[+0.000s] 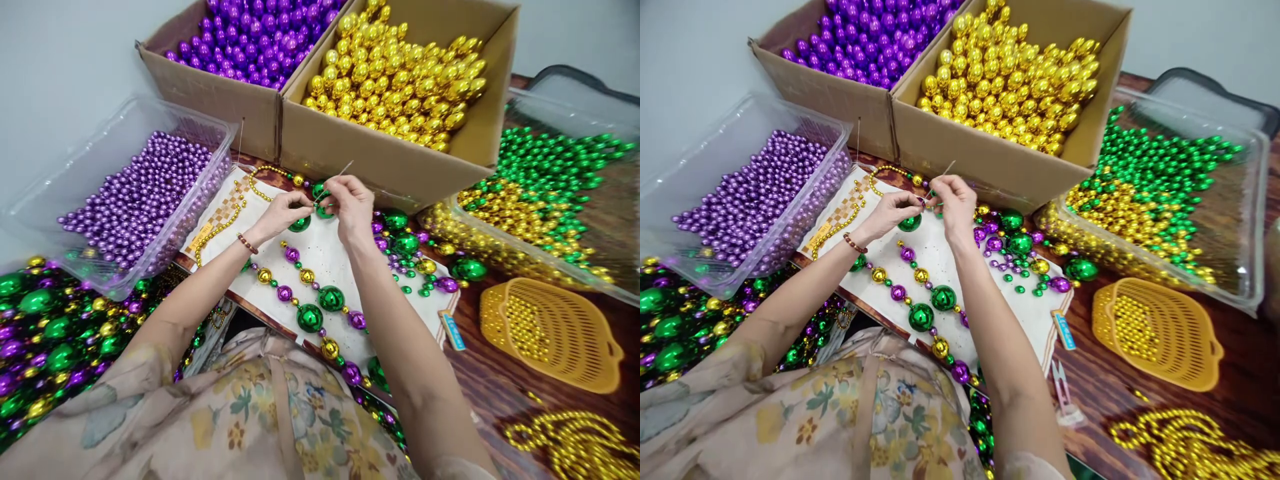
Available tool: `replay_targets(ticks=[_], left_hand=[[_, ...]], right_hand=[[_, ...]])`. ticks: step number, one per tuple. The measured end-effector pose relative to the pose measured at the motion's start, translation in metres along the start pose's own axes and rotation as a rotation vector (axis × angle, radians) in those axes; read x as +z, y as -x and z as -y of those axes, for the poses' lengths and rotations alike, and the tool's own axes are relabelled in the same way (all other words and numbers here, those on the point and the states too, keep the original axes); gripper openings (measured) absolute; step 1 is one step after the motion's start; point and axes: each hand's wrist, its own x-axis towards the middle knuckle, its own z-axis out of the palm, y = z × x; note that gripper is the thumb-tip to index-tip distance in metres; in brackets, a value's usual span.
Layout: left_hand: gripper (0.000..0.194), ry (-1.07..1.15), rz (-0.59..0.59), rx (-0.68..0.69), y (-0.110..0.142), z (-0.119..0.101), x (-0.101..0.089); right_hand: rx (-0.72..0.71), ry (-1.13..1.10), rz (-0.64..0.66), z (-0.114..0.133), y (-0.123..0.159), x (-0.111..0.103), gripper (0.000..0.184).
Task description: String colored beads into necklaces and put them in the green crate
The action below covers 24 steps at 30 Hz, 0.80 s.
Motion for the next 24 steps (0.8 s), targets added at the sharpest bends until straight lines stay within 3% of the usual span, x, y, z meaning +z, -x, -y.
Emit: replay_targets(ticks=[2,7,10,16,19,24], left_hand=[[0.003,-0.046,0.032,-0.003,0.002,-0.002,-0.002],[0.008,-0.035,0.046,-0.013,0.003,-0.004,-0.007],[0.01,-0.047,0.073,-0.006,0.006,-0.005,-0.009],[0.006,-0.251,0.134,0.028,0.015,-0.003,-0.016],[0.007,-0.415,0.137,0.055,0.02,0.004,-0.02],[0.006,-0.502,0.109,0.04,0.033,0.017,-0.019]], right_hand=[[0.002,-0.076,-0.029,0.0,0.003,-0.003,0.029],[0.074,-0.006,0.126,-0.012,0.021,0.001,0.034],[0.058,-0.044,0.11,-0.015,0.027,0.005,0.039],[0.179,-0.153,0.176,0.001,0.024,-0.004,0.034],[0.123,-0.13,0.129,0.016,0.026,-0.017,0.029],[-0.107,-0.033,0.062,0.046,0.034,-0.046,0.027]])
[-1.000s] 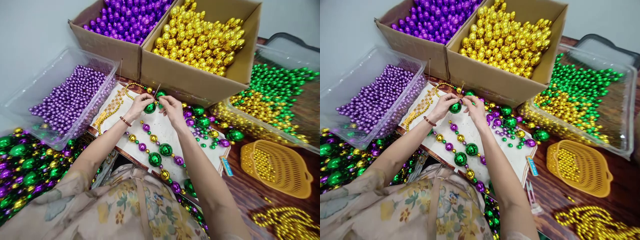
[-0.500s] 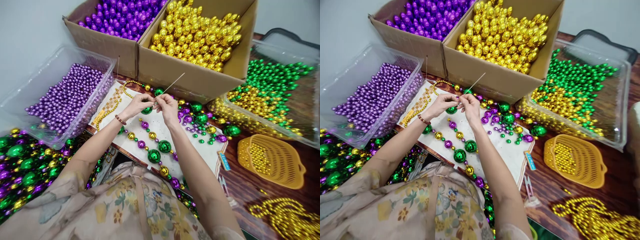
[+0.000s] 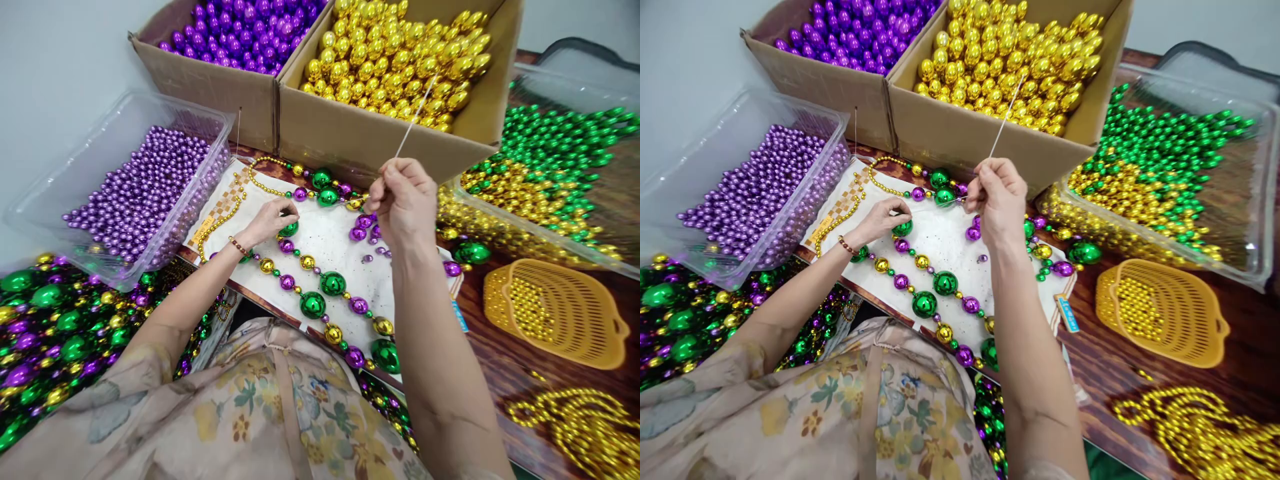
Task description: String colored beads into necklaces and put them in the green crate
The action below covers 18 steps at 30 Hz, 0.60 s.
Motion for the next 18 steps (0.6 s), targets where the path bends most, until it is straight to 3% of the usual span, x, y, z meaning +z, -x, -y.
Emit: replay_targets(ticks=[3,7,12,18], left_hand=[[0.007,-0.048,-0.008,0.007,0.007,0.0,0.008],[0.011,-0.219,-0.003,0.02,0.012,0.001,0.011],[0.01,-0.241,-0.012,-0.092,0.016,0.014,-0.011],[0.005,-0.029,-0.017,-0.319,0.02,0.03,-0.035]], right_hand=[[-0.082,0.041,-0.005,0.013,0.005,-0.004,0.026],[-0.071,0.105,0.043,0.014,0.013,0.007,0.028],[-0.02,0.193,0.115,-0.001,0.019,0.023,0.031],[0.074,0.179,0.202,-0.024,0.022,0.034,0.022]])
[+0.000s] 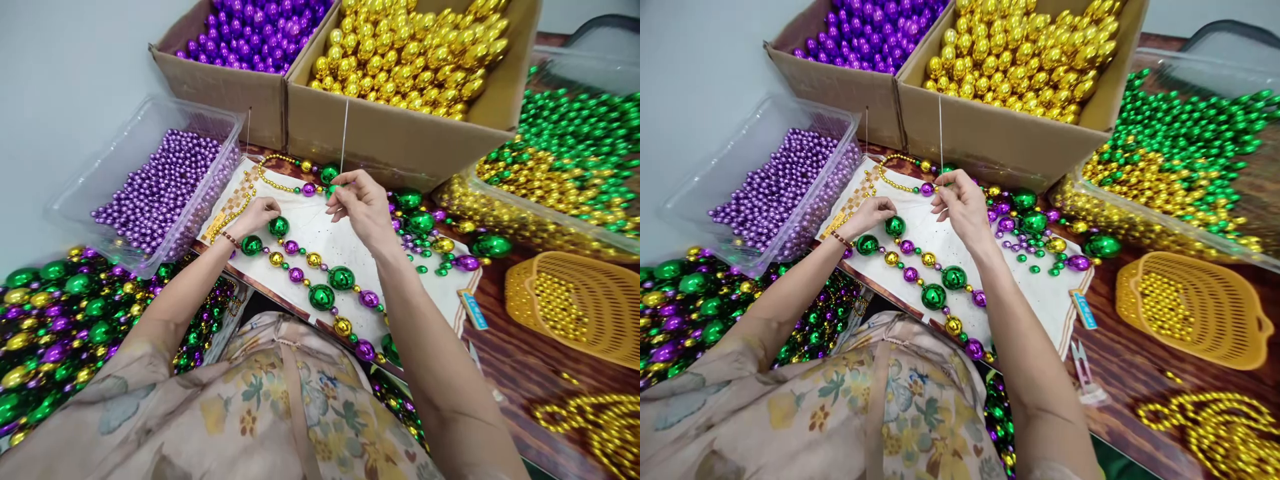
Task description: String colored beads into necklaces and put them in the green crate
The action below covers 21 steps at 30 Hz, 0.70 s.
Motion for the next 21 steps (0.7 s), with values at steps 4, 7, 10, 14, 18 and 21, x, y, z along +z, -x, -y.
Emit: replay_targets(ticks=[4,7,10,14,18,21], left_hand=[[0.003,0.084,-0.02,-0.114,-0.001,0.005,-0.005],[0.003,0.094,-0.017,-0.164,-0.002,0.007,-0.007],[0.005,0.095,-0.016,-0.198,-0.004,0.008,-0.008],[0.008,0.079,-0.012,-0.21,-0.003,0.007,-0.011],[0.009,0.05,-0.021,-0.243,0.0,0.007,-0.015],[0.009,0.05,-0.021,-0.266,0.002,0.007,-0.017]], right_hand=[[0.101,-0.061,0.008,-0.011,0.002,0.003,0.02],[0.14,-0.104,-0.046,-0.015,0.004,0.002,0.021],[0.157,-0.123,-0.085,-0.018,0.004,0.0,0.022],[0.2,-0.137,-0.046,-0.022,0.003,0.0,0.022],[0.248,-0.144,-0.019,-0.026,0.002,0.004,0.017],[0.258,-0.151,-0.006,-0.026,0.0,0.005,0.015]])
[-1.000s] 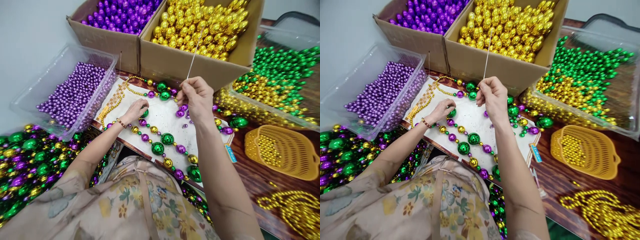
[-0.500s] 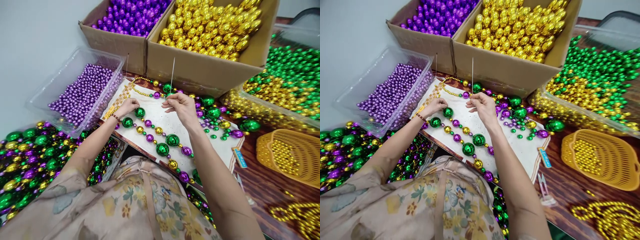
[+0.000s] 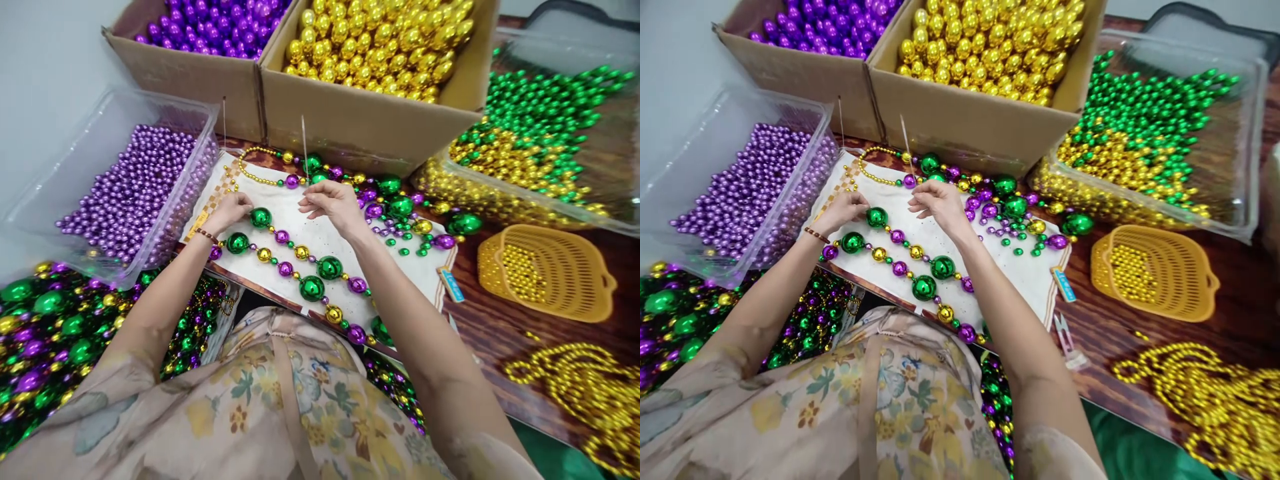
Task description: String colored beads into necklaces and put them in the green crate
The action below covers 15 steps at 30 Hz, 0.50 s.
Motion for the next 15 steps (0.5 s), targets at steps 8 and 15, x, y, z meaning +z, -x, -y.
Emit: replay_targets(ticks=[8,15], left_hand=[[0.007,-0.012,-0.008,-0.015,0.0004,0.0038,-0.0028],[0.009,0.013,-0.007,-0.025,0.0016,0.0066,-0.0048]], right_hand=[[-0.003,0.009,0.017,0.0016,-0.0035,-0.0016,0.019],[0.024,0.034,0.012,-0.0064,-0.0035,0.0003,0.017]])
